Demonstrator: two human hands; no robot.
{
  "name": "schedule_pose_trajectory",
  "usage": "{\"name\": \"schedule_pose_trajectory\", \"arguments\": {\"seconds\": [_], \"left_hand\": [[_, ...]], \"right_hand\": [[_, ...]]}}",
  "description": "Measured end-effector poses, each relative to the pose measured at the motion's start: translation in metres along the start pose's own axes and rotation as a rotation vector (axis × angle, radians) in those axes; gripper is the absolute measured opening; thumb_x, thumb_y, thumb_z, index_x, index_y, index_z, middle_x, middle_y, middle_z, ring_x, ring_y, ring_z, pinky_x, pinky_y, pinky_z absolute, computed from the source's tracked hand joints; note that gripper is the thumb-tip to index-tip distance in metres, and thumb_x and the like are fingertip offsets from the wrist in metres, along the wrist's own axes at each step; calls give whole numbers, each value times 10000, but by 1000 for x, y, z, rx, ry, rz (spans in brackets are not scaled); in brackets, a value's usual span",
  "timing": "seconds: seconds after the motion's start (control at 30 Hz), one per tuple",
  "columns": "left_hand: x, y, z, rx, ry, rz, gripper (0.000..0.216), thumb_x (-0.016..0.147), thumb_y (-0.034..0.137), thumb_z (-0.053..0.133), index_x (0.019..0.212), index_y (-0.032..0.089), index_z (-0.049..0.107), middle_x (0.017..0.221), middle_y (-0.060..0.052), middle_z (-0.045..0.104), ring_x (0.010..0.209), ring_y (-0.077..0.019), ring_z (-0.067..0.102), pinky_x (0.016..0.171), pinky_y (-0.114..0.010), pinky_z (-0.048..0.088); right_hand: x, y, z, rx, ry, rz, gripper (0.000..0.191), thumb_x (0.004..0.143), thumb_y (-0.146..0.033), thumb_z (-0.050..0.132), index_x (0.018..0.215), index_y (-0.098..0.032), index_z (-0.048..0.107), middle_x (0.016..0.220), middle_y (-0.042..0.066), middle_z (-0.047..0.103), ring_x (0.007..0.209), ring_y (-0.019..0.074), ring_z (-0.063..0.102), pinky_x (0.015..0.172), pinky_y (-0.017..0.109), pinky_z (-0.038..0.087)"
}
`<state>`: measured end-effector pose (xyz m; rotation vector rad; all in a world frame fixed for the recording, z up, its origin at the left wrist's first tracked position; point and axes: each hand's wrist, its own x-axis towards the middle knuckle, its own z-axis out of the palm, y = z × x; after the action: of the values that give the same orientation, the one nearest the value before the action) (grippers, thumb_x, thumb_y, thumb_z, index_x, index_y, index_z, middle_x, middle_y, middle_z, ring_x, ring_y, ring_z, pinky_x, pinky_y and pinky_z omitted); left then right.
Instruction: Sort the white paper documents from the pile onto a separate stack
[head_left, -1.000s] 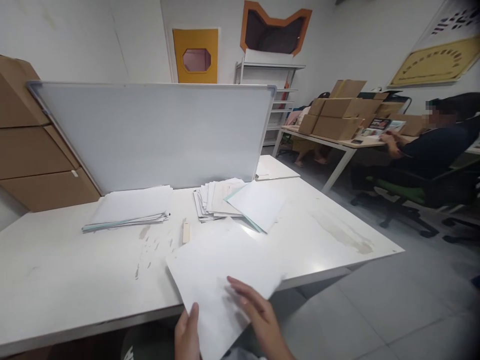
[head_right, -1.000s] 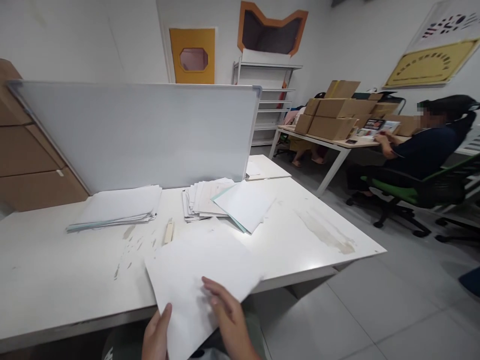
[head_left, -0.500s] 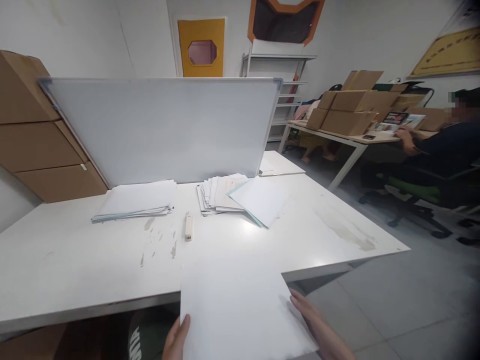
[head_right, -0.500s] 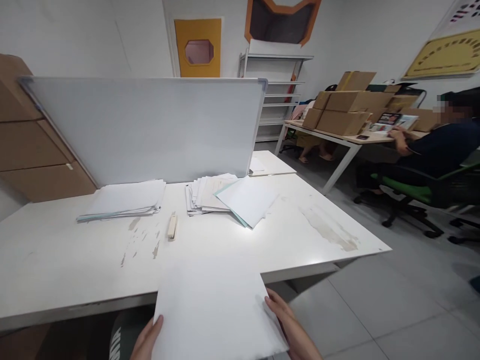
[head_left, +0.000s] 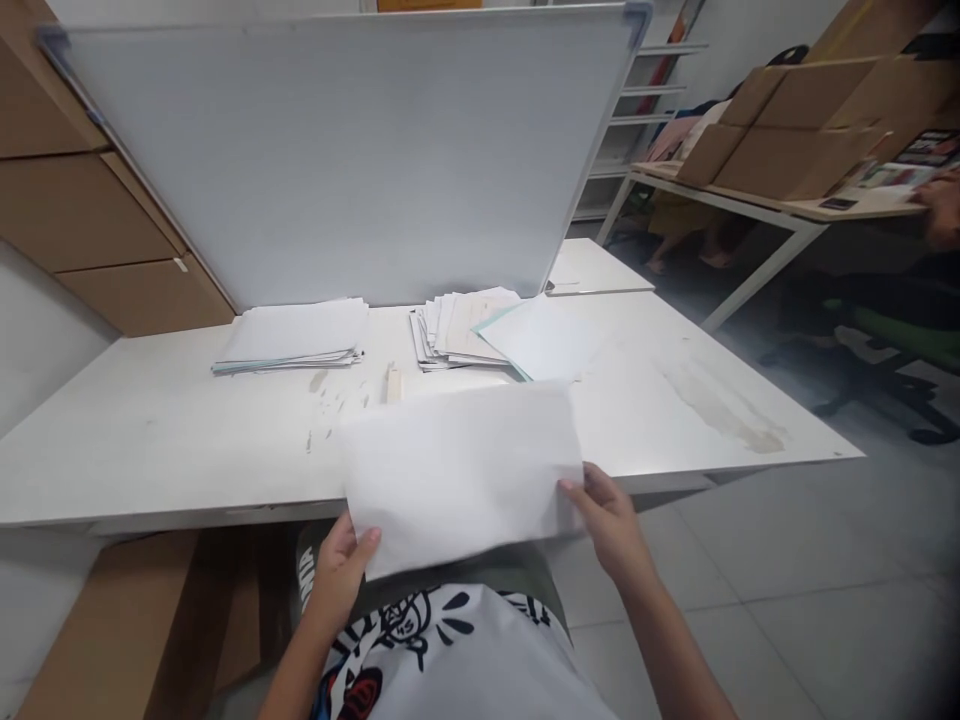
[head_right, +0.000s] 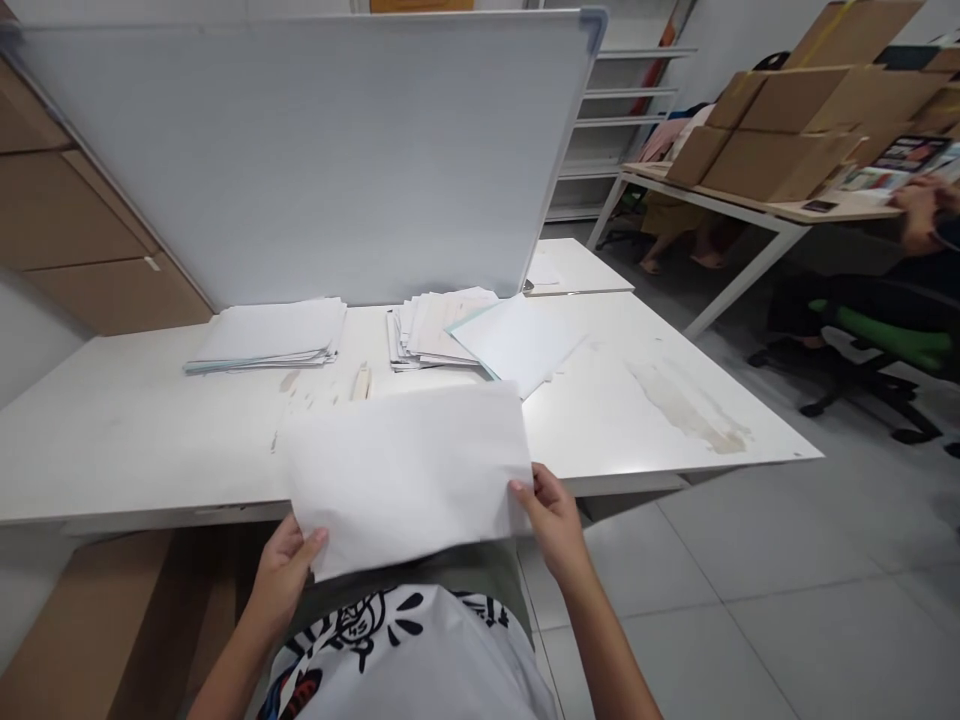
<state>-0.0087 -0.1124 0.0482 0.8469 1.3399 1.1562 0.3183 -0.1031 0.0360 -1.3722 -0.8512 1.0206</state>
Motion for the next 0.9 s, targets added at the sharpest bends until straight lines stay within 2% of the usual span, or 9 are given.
{"name": "schedule_pose_trajectory", "arguments": {"seconds": [0.17,0.23,0.3,0.43,0.5,0.57,0.7,0.77,0.9], "left_hand": [[40,19,8,26,123,342,486,685,445,726,1073,177,607,1083,-78,693,1070,-241,619,946,-337,479],[57,19,12,-4,113,404,439,702,416,718,1058,191,594,1065,-62,684,1073,-231,611,951,-332,471],[69,16,15,7,95,415,378,719,407,705,1014,199,592,1039,-52,674,1065,-225,607,946,-325,467],[69,9,13,54,119,396,289,758,424,667,917,201,576,946,-38,668,983,-204,621,910,-308,473],[60,10,7,55,146,371,306,752,441,668,901,196,564,913,-38,670,916,-195,631,864,-297,488],[50,12,-2,58,158,295,369,743,453,670,977,192,555,937,-49,676,863,-191,642,807,-295,503],[38,22,-23,188,173,-17,582,715,432,689,1207,186,498,975,-85,683,789,-215,671,686,-316,519],[39,27,-30,258,184,-88,633,703,415,699,1251,172,494,994,-108,687,802,-231,680,684,-330,521],[55,35,-36,349,198,-61,649,712,373,694,1299,177,499,1051,-126,696,835,-236,691,719,-341,528]], "right_hand": [[27,-14,20,39,143,-301,321,734,-458,693,908,-199,614,807,33,645,778,196,581,716,298,455],[37,-7,30,73,150,-339,338,722,-457,693,915,-196,600,826,33,630,803,199,571,738,303,445],[41,3,38,94,149,-305,336,703,-468,695,867,-195,587,795,20,606,769,188,550,714,295,434],[39,11,41,74,194,-257,314,711,-465,689,704,-207,510,648,-37,494,629,138,460,611,251,384],[34,5,37,23,125,-248,288,732,-452,679,726,-205,531,657,-32,510,641,140,473,609,245,383],[30,-2,33,-59,-9,-181,260,748,-440,663,813,-200,587,689,-18,561,666,153,512,612,247,396],[29,-6,35,-215,-202,81,268,718,-423,647,861,-197,640,618,-19,591,585,166,540,543,256,407],[33,-4,42,-243,-216,154,268,673,-405,659,840,-195,655,605,-13,608,575,177,558,533,267,420],[47,-3,57,-250,-178,193,291,604,-380,673,825,-191,675,653,13,658,630,207,609,561,290,452]]}}
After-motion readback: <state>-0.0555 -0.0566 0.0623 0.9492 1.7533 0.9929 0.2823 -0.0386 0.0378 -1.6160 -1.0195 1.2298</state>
